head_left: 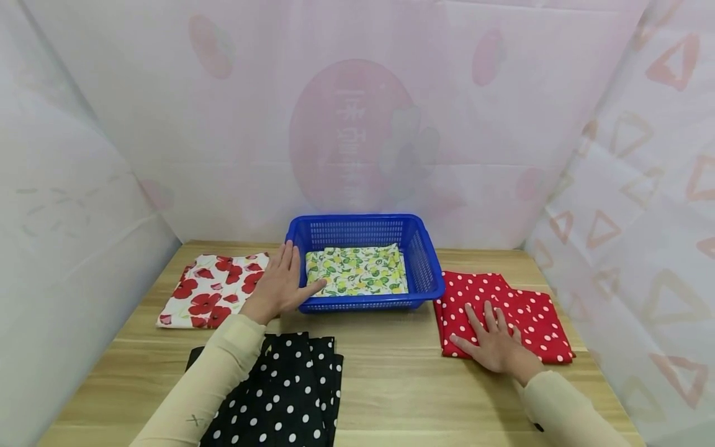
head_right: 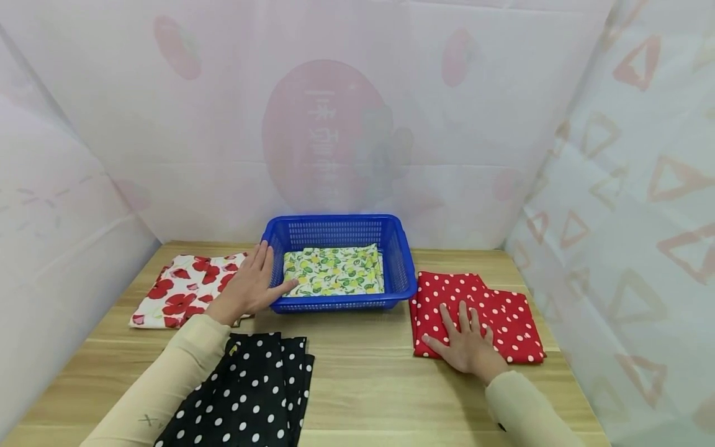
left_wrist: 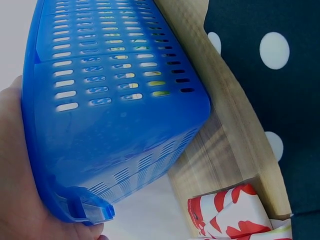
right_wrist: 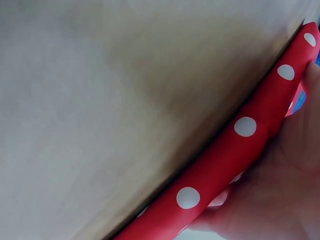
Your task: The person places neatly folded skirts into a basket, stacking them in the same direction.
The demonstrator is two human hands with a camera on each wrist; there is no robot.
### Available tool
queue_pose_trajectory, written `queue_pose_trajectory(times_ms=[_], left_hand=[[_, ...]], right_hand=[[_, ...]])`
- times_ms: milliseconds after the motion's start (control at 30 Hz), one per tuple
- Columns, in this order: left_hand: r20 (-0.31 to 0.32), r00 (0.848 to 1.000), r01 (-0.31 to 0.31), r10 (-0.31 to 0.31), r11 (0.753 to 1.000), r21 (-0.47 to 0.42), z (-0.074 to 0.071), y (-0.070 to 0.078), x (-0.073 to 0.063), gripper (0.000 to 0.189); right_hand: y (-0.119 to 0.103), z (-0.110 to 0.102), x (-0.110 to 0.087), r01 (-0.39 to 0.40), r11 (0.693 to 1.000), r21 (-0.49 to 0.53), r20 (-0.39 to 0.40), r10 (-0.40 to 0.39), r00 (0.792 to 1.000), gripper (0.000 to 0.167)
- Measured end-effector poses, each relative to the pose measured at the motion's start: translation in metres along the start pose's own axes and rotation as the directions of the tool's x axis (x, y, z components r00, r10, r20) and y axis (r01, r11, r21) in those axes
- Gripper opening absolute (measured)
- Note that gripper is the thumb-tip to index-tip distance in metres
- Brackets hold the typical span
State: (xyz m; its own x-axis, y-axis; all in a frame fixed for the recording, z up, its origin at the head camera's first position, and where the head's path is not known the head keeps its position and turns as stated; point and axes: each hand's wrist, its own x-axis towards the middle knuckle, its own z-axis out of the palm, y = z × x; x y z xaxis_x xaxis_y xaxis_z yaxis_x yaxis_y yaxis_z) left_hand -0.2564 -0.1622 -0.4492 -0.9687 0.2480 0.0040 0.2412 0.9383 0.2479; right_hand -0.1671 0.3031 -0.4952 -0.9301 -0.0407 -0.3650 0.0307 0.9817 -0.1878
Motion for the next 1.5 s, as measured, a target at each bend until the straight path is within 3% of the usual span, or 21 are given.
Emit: queue_pose_trajectory(times_ms=[300,833,1167,1500], left_hand=[[-0.012,1.000,-0.012,0.011,1.000,-0.008,0.003,0.000,0.001,0.117],[-0.008,1.000,-0.011,0.011,1.000,-0.011,0.003,0.003,0.000,0.119],[-0.002,1.000,-0.007,0.007,1.000,-0.006,0.003,0.003,0.001,0.118],[-0.004,1.000,-0.002,0.002,1.000,-0.006,0.000,0.001,0.001,0.117]], right_hand=[[-0.002,0.012,-0.015,0.023,0.999,-0.034,-0.028,-0.024,0.999,0.107],[-0.015,0.023,-0.046,0.014,0.999,-0.044,0.000,-0.014,1.000,0.109],[-0.023,0.032,-0.069,0.052,0.995,-0.088,-0.007,-0.053,0.999,0.107],[-0.046,0.038,-0.085,0.053,0.995,-0.080,0.026,-0.051,0.998,0.109]])
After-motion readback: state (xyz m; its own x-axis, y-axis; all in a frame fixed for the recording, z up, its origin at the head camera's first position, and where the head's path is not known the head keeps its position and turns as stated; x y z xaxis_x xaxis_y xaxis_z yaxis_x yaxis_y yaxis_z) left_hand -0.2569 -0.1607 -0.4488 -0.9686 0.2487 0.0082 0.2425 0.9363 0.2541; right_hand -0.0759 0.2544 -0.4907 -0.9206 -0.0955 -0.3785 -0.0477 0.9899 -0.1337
